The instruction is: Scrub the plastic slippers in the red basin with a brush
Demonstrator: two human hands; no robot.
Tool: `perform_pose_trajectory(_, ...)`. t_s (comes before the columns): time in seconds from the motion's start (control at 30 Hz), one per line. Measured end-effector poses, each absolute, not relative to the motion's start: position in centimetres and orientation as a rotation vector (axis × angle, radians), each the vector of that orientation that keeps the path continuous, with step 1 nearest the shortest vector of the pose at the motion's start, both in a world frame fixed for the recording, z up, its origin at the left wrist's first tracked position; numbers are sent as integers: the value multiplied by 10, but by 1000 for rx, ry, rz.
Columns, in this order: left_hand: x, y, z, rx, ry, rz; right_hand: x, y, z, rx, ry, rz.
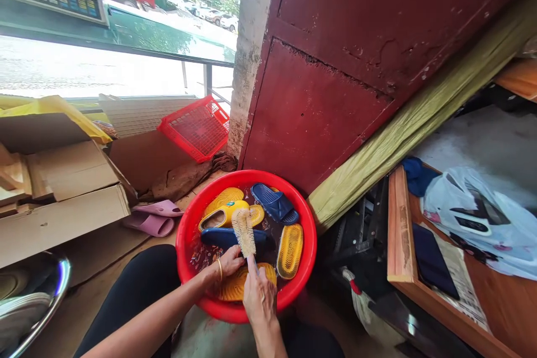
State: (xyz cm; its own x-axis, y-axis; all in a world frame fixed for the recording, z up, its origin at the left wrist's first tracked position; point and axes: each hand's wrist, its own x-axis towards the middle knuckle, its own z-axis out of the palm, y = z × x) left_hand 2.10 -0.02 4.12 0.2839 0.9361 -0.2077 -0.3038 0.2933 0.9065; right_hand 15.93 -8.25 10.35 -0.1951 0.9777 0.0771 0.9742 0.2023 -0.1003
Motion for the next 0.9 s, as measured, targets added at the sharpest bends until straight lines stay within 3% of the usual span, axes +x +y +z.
perform_pose_trajectory(0.3, 22, 0, 52, 1036, 787, 970, 229, -98, 93, -2139, -2076, 27)
perform_pose_trajectory(0.73, 24, 21, 112, 958, 873, 1031, 233, -94, 93, -1740, -1317, 665)
perform_pose_trajectory(0.9, 18, 48, 105, 943, 1061, 1196, 200, -122, 87, -1596, -1348, 930)
